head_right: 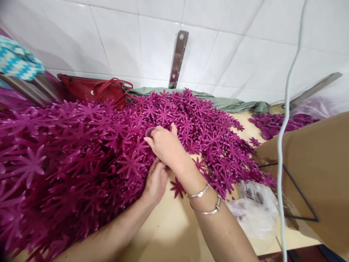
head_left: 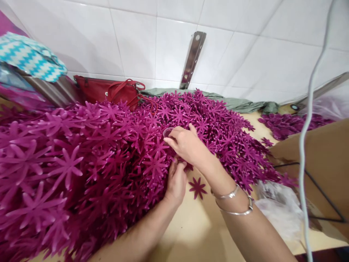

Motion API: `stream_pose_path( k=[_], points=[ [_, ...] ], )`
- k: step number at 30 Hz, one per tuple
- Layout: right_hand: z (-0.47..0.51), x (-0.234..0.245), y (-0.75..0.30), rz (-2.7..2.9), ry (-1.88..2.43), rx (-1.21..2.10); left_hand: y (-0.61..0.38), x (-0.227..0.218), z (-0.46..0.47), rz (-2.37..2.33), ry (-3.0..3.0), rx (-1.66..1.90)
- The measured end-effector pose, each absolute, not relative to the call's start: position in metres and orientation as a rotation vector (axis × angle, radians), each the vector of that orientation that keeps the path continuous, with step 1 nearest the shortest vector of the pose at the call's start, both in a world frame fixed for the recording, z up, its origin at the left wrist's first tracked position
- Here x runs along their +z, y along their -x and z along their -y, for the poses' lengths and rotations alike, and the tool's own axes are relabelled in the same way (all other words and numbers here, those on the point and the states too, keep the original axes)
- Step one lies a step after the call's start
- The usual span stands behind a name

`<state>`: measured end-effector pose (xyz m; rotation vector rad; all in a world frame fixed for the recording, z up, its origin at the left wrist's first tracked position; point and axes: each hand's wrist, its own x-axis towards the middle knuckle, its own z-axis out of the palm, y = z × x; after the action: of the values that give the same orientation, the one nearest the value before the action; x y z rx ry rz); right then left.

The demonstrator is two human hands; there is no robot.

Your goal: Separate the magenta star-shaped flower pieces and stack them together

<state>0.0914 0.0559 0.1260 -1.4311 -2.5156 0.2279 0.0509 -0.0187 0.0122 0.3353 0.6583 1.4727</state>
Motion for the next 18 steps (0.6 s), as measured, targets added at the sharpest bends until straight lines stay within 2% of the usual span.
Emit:
stream_pose_path(
  k=[5,11,18],
  points=[
    [0.001,0.105,-0.133,2.111,1.416,0.147,-0.046,0.015,0.017,-0.654,-0.244,1.475],
    [0.076,0.038,-0.147,2.264,1.557,0.134,-0.043,0.002,0.025,-0.817,-0.449,1.400],
    [0.068,0.048,-0.157,2.086,1.496,0.259,-0.046,0.006,0.023,-0.866,-0.473,1.426]
  ],
)
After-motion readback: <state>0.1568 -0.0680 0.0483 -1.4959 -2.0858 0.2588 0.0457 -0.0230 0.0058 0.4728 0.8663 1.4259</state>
